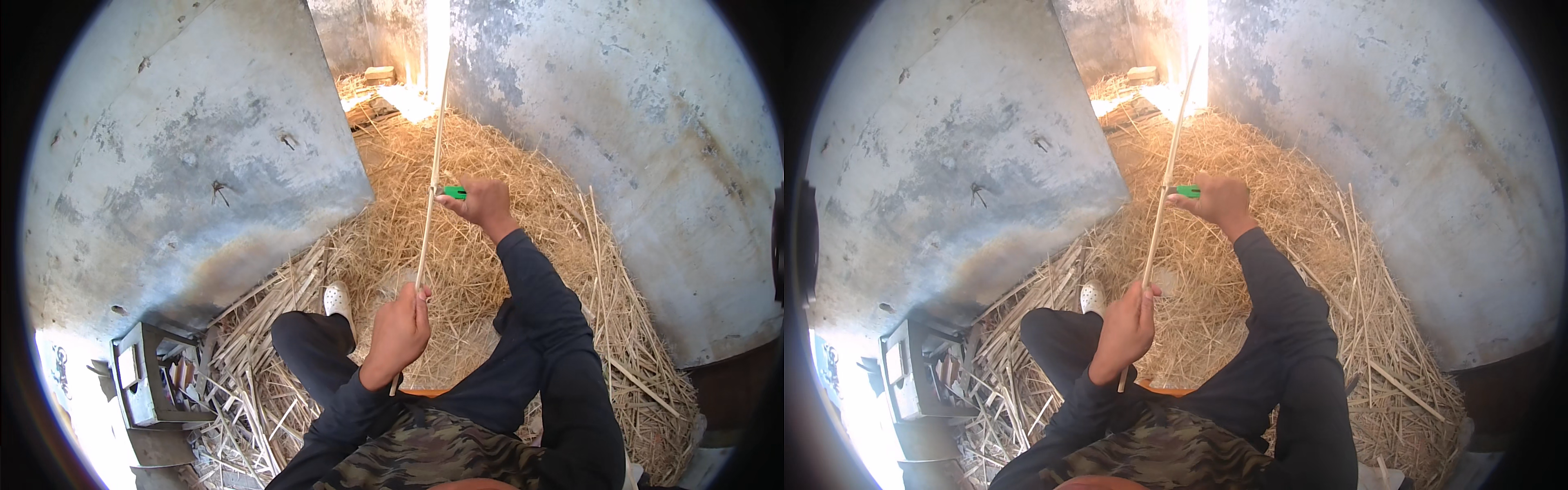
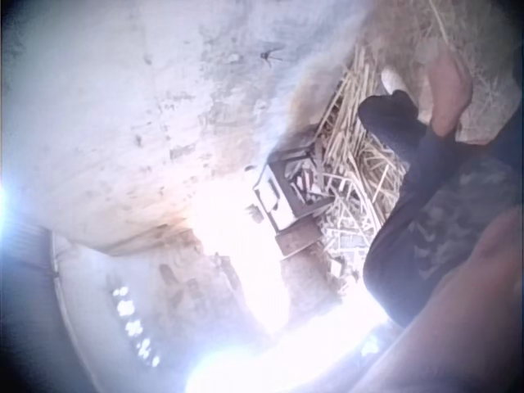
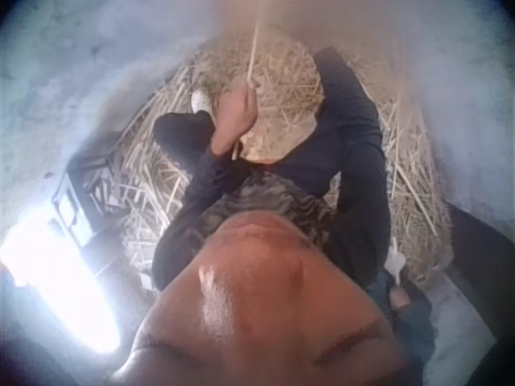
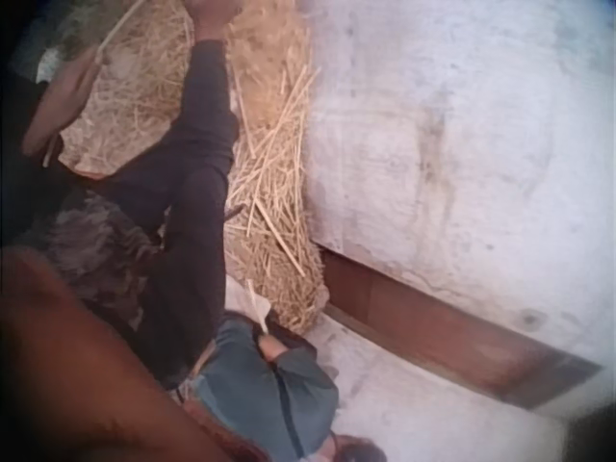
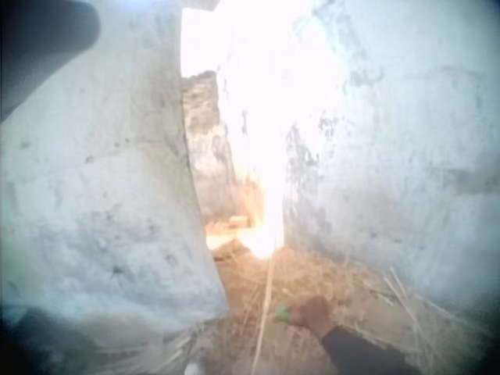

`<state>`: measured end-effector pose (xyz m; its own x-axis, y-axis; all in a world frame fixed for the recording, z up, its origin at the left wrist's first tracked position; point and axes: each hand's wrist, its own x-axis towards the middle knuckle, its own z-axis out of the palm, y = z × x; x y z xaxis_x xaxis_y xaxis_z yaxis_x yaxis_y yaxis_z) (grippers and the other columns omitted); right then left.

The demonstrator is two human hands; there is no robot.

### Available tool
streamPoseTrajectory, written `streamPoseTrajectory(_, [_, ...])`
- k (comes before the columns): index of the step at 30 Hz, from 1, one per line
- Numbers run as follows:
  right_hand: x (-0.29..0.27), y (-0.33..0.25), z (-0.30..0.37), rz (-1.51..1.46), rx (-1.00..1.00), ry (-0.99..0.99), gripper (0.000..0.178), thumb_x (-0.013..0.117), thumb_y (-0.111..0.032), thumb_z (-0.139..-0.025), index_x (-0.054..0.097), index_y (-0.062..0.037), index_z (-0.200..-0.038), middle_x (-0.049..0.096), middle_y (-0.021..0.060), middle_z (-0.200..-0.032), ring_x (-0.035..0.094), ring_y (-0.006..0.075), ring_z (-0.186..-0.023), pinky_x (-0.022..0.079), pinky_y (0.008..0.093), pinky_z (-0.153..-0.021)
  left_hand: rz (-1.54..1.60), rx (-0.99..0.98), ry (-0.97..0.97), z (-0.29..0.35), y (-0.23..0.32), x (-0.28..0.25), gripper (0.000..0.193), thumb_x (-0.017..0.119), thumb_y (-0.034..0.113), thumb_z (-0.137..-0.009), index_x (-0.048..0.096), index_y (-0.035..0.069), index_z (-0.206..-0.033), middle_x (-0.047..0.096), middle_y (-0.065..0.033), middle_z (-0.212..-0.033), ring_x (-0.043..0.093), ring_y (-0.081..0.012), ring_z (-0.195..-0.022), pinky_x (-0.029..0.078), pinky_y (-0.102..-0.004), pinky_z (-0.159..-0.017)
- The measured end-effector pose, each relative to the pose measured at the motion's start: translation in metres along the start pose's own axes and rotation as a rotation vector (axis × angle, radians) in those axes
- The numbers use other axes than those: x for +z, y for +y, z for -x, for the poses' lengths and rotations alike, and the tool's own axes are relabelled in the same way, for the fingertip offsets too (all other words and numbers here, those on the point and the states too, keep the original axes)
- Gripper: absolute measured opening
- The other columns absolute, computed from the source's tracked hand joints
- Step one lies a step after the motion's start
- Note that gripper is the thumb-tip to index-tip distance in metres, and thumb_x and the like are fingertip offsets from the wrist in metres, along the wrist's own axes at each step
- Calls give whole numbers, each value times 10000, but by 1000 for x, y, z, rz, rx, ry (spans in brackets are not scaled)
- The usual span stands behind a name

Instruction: The person sits on a straw-covered floor and uses a green utility knife to shave the bark off a long, thin wooden stick. They rotate the stick and scrape the blade along its length to remove the outer layer, occasionally switching to a metal file to smooth the surface.

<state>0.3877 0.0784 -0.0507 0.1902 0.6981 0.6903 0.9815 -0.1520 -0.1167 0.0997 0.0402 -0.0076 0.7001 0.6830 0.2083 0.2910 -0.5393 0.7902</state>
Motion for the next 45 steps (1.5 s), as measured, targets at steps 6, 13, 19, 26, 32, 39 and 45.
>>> streamPoseTrajectory(6, [57,121,41,57,370,223,757,348,-706,-916,626,-32,-712,547,96,-497,524,271,-406,400,413,-410,41,-41,-156,0,13,1,143,465,129,-968,565,35,-1007,537,-187,-597,571,-389,-551,413,-451,-507])
streamPoseTrajectory(13, [-29,143,14,-104,757,-72,795,357,-703,-909,601,-6,-614,566,167,-588,535,295,-538,394,444,-550,395,-240,-175,39,-22,-20,265,416,224,-1027,584,20,-1045,404,28,-582,387,-61,-515,318,-255,-481])
streamPoseTrajectory(19, [-28,44,12,-407,261,-148,703,418,-721,-884,500,-100,-563,403,-7,-476,364,139,-431,283,335,-419,843,-297,-149,-8,-12,-6,279,382,256,-1047,550,43,-979,343,75,-591,279,-18,-498,225,-198,-458])
streamPoseTrajectory(26, [-56,-57,16,-453,-101,-230,738,469,-779,-802,495,-83,-558,445,101,-448,478,290,-388,353,396,-397,755,-273,-116,-23,1,1,285,406,277,-1036,496,70,-862,371,54,-599,325,-43,-503,271,-226,-460])
streamPoseTrajectory(32, [-57,-72,19,-421,-140,-199,751,486,-800,-774,465,-93,-524,441,95,-440,484,289,-385,351,394,-390,413,-120,-36,-13,-7,-5,305,400,255,-1032,500,35,-846,438,-21,-627,433,-122,-560,372,-313,-529])
streamPoseTrajectory(39, [-44,-55,13,-253,-104,-166,751,464,-821,-768,442,-117,-506,418,53,-423,480,245,-369,351,373,-375,303,-84,-61,-1,-2,-3,307,401,251,-1031,481,19,-846,462,-91,-620,456,-211,-544,375,-362,-536])
streamPoseTrajectory(45, [-21,-14,-2,-109,-40,-128,763,388,-862,-766,426,-147,-502,408,29,-413,473,186,-358,342,348,-351,265,-126,-117,7,4,4,308,404,248,-1028,455,14,-835,453,-122,-606,467,-260,-526,373,-384,-532])
